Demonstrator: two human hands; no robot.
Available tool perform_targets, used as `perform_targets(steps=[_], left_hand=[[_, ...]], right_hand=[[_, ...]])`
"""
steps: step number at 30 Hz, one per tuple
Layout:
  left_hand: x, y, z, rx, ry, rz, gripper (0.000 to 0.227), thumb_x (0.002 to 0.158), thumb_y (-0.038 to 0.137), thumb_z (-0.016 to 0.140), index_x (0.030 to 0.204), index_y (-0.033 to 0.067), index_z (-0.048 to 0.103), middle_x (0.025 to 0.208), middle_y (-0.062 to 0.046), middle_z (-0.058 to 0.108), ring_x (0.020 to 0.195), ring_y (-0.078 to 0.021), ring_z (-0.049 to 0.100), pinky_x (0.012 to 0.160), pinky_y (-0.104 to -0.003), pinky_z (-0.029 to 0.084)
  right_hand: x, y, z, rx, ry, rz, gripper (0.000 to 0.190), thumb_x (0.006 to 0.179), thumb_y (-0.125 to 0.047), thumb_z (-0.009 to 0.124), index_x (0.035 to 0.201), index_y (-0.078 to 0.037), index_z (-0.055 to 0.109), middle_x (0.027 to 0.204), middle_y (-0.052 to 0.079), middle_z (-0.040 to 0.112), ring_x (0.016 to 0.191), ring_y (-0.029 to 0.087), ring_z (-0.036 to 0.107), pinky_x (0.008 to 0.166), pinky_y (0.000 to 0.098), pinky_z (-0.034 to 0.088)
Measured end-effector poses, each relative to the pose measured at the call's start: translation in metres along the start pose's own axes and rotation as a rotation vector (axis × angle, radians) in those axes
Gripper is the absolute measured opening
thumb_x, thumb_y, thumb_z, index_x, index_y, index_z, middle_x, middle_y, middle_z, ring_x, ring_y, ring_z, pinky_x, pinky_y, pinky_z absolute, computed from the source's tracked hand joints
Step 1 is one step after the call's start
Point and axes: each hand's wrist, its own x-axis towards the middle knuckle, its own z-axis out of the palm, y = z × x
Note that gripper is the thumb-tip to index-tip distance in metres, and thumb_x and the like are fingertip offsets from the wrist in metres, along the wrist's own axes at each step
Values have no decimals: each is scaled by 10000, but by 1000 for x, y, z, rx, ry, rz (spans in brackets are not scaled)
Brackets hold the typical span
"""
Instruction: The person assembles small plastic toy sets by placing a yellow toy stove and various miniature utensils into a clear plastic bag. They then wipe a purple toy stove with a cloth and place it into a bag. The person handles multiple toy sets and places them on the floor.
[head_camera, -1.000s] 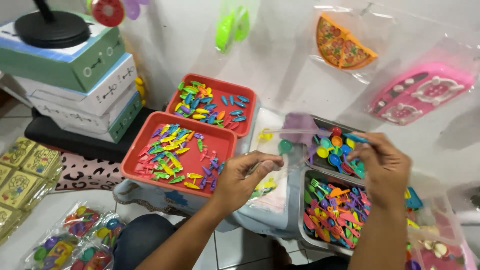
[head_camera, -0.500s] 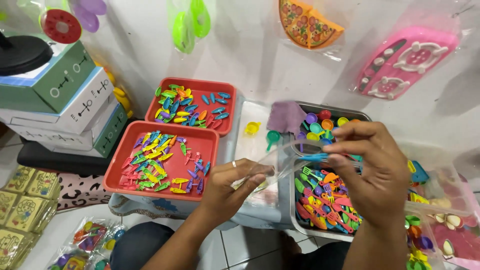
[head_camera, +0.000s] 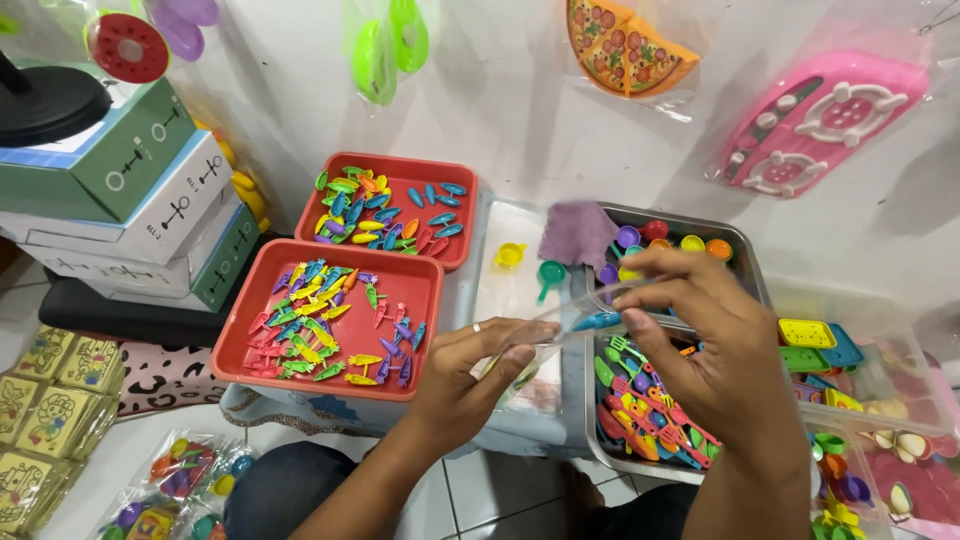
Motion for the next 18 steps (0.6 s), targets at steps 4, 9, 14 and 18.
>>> perform_targets(steps=[4, 9, 14, 18], left_hand=[[0, 2, 0, -16, -6, -15, 221, 992, 120, 591, 1119, -8, 718, 1026, -115, 781, 698, -131, 634, 614, -259, 511], [-1, 10, 0, -75, -6, -21, 239, 1009, 166, 564, 1060, -6, 722, 1070, -114, 783, 773, -151, 682, 681, -277, 548], [-3, 5, 0, -67, -19, -54, 188, 949, 118, 628, 1072, 8, 717, 959, -86, 794, 660, -112, 646, 595, -242, 525], [0, 2, 2, -180, -90, -289, 646, 686, 8, 841, 1296, 45, 631, 1011, -180, 803, 901, -201, 784, 735, -291, 681]], right_hand=[[1, -3, 3, 77, -56, 66, 77, 833, -10, 698, 903, 12, 720, 992, 78, 784, 949, 196, 757, 823, 291, 581], [-1, -18, 1, 85, 48, 93, 83, 779, 32, 704, 860, 16, 714, 905, 86, 779, 846, 180, 772, 664, 240, 584], [-4, -29, 3, 44, 44, 118, 102, 755, 24, 719, 857, 22, 723, 871, 71, 774, 649, 132, 636, 610, 226, 509], [-4, -33, 8, 44, 52, 116, 103, 734, 16, 719, 837, 22, 723, 851, 54, 776, 637, 124, 628, 600, 223, 498]])
